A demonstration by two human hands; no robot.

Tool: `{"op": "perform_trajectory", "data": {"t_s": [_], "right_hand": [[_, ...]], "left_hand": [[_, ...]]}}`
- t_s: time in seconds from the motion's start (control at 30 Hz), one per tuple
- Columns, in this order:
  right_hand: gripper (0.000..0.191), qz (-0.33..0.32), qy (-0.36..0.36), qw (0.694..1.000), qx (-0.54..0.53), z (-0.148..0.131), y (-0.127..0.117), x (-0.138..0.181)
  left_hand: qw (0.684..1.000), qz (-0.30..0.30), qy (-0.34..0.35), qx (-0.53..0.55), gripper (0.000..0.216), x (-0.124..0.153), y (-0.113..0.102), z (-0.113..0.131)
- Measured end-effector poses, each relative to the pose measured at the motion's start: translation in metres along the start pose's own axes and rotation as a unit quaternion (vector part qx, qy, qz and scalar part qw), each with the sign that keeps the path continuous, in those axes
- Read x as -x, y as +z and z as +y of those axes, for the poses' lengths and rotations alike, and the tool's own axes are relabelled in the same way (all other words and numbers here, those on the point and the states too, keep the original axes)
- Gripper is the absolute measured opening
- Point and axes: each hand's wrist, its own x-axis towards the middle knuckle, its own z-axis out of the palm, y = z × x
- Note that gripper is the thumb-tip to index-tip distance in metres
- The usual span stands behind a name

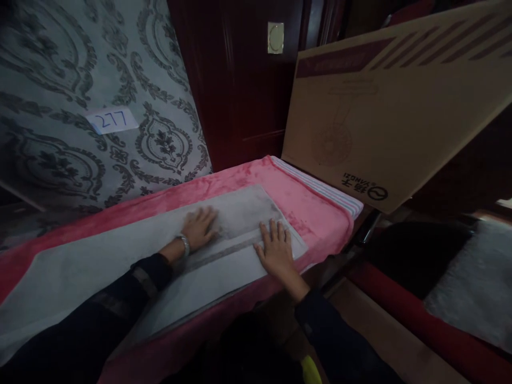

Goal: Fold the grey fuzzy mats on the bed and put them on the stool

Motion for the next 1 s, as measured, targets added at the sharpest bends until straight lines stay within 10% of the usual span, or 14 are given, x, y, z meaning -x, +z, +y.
{"op": "perform_trajectory", "data": {"t_s": [0.1, 0.2, 0.7, 0.87, 1.0], "right_hand": [[0.071, -0.021, -0.001, 1.0, -0.013, 0.007, -0.003, -0.005], [0.071, -0.028, -0.017, 0.999, 0.005, 0.015, -0.005, -0.007], [0.061, 0.08, -0.056, 0.994, 0.044, 0.02, 0.007, 0.005], [0.058, 0.082, -0.055, 0.994, 0.051, 0.022, 0.007, 0.006], [0.059, 0.063, -0.055, 0.995, 0.054, 0.024, 0.005, 0.008]], "left_hand": [[0.972, -0.029, 0.231, 0.042, 0.063, -0.027, 0.005, 0.051], [0.948, -0.067, 0.305, 0.064, 0.061, -0.059, 0.017, 0.087], [0.995, -0.049, 0.081, 0.041, 0.062, -0.196, 0.009, 0.049], [0.998, -0.037, 0.009, 0.05, 0.063, -0.196, -0.001, 0.06], [0.996, -0.049, 0.038, 0.069, 0.068, -0.145, 0.002, 0.074]]}}
